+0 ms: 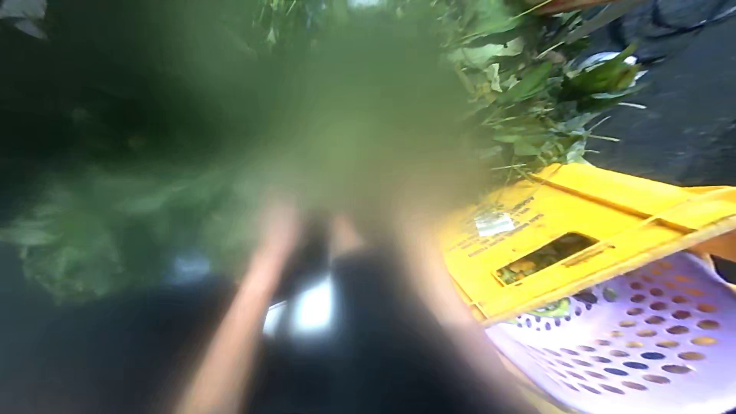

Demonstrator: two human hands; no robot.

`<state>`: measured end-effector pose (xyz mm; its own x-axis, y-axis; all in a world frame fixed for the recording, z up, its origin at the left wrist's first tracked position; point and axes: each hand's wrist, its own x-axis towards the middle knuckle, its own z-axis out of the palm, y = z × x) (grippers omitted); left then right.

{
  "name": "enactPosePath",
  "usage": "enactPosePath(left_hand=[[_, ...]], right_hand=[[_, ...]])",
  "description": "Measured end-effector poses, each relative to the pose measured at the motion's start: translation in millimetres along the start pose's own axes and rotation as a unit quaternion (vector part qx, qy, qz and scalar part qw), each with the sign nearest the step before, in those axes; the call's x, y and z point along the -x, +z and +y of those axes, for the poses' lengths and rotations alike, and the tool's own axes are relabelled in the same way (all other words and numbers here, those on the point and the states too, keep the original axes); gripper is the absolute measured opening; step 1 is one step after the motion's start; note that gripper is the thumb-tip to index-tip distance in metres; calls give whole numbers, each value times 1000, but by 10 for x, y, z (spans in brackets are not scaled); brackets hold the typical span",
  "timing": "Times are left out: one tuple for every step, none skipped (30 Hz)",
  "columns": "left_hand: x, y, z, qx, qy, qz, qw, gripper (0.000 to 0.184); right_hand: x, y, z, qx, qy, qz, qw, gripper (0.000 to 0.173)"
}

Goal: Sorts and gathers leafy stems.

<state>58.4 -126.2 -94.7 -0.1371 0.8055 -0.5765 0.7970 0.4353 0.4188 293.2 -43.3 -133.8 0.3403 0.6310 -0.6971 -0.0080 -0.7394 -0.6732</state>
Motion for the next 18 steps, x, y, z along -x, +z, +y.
enactPosePath(left_hand=[[62, -118, 49, 14, -5, -19, 1000, 81], [117, -224, 93, 30, -4, -34, 999, 82], [162, -310, 128, 51, 9, -47, 998, 76], [212, -362, 149, 77, 37, -51, 995, 67], [262, -397, 170, 108, 66, -58, 990, 57], [296, -435, 207, 147, 80, -78, 983, 49], [315, -468, 254, 193, 79, -110, 972, 44], [321, -492, 303, 240, 67, -154, 956, 41], [304, -513, 344, 280, 47, -205, 937, 40], [265, -509, 369, 312, 29, -249, 916, 38], [222, -490, 386, 336, 12, -287, 897, 34], [180, -460, 396, 361, -2, -319, 876, 29], [141, -430, 398, 389, -16, -346, 854, 24], [114, -402, 392, 419, -34, -363, 832, 20], [101, -378, 385, 447, -51, -366, 815, 20], [93, -371, 383, 471, -64, -359, 803, 30], [80, -377, 380, 478, -68, -354, 801, 51], [66, -382, 376, 464, -70, -347, 812, 68]], right_hand=[[-9, -55, 84, -9, -3, 9, 1000, 58], [42, -79, 54, 0, 9, 6, 1000, 58], [111, -82, -23, 6, 17, -12, 1000, 54], [182, -99, -90, 11, 31, -44, 999, 49], [254, -140, -147, 9, 53, -97, 994, 46], [314, -193, -192, -13, 75, -168, 983, 49], [367, -242, -224, -55, 93, -245, 963, 59], [423, -279, -245, -107, 106, -315, 937, 71], [475, -292, -255, -162, 108, -372, 908, 81], [527, -269, -284, -204, 112, -401, 886, 85], [581, -223, -335, -222, 111, -410, 877, 80], [618, -166, -392, -227, 107, -409, 877, 72], [637, -101, -444, -231, 104, -390, 885, 60], [641, -46, -485, -230, 101, -373, 893, 50], [642, -1, -516, -231, 101, -353, 901, 42], [641, 42, -539, -234, 102, -329, 909, 37], [632, 78, -552, -235, 102, -320, 912, 34], [630, 104, -560, -243, 107, -315, 911, 32]])
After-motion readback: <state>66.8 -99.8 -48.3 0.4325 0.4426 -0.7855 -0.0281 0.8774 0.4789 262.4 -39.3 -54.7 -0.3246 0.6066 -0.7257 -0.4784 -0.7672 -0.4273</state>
